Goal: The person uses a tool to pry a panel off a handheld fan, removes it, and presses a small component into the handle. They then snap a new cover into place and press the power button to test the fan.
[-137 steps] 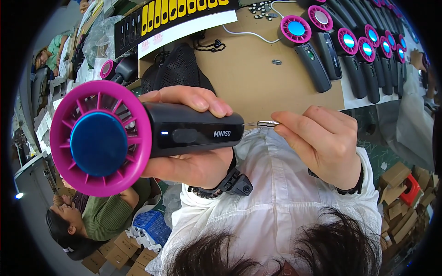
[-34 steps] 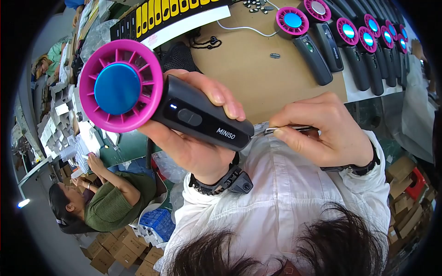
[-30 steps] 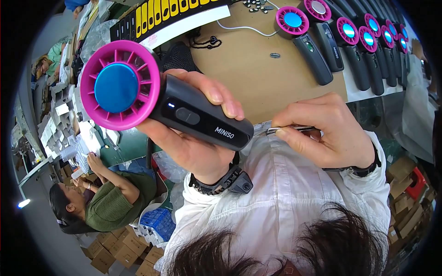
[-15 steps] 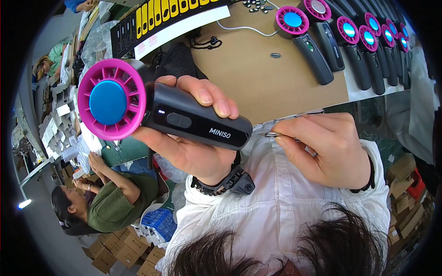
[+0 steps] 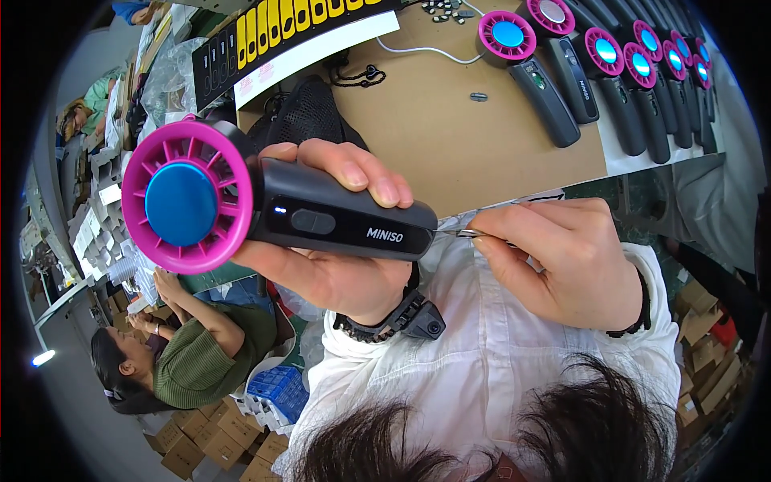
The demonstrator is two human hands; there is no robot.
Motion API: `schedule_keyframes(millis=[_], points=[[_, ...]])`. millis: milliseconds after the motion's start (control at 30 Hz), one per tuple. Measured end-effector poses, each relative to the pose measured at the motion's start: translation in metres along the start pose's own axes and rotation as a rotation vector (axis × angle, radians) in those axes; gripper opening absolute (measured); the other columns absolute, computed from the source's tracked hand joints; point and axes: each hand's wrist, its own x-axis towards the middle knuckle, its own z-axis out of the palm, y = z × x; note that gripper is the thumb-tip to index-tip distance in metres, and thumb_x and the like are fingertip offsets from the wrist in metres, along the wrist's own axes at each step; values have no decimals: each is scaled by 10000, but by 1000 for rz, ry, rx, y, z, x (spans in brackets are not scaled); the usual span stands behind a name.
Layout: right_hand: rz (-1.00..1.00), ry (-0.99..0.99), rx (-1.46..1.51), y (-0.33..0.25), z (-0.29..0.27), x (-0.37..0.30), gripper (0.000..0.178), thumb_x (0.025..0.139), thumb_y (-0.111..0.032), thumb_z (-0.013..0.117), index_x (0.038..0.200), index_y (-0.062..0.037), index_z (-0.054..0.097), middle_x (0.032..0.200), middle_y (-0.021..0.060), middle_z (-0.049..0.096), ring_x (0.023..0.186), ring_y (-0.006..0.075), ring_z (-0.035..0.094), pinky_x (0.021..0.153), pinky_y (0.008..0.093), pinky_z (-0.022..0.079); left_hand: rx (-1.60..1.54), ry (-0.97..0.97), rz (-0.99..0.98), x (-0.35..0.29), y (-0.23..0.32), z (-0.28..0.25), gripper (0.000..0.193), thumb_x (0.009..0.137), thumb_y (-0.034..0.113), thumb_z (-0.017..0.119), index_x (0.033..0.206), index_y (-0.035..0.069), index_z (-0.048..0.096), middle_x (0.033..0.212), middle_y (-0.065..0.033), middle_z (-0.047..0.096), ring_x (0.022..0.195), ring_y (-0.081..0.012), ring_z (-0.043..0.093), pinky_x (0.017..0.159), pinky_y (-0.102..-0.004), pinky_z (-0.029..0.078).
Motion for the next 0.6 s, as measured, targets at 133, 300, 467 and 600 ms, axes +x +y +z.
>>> schedule_keyframes(millis=[133, 300, 467, 600], points=[[23, -13, 2, -3, -2, 1, 141, 674, 25, 628, 810, -5, 608, 589, 77, 560, 465, 192, 543, 437, 275, 419, 30, -46, 45, 0, -2, -4, 720, 818, 683, 276, 1121, 37, 372, 771, -131, 498, 567, -210, 508, 463, -311, 450], [-1, -4, 0, -2, -1, 0, 141, 674, 28, 627, 810, -4, 608, 589, 82, 560, 459, 195, 540, 434, 274, 417, 71, -101, 101, 0, -2, -7, 721, 803, 687, 323, 1103, 31, 352, 776, -139, 505, 567, -215, 518, 458, -312, 457], [32, -25, -34, -4, -1, 0, 129, 677, 18, 631, 801, -6, 606, 592, 82, 566, 459, 200, 546, 433, 282, 424, 67, -62, 118, -2, -2, -2, 735, 799, 688, 327, 1112, 23, 343, 777, -149, 504, 560, -220, 521, 452, -308, 463], [30, -28, -70, -5, 0, 1, 118, 680, 5, 635, 793, -9, 603, 594, 79, 571, 463, 205, 552, 437, 288, 433, 208, -69, 207, -2, -3, -1, 751, 797, 681, 351, 1134, 10, 330, 781, -158, 504, 549, -225, 522, 447, -309, 467]])
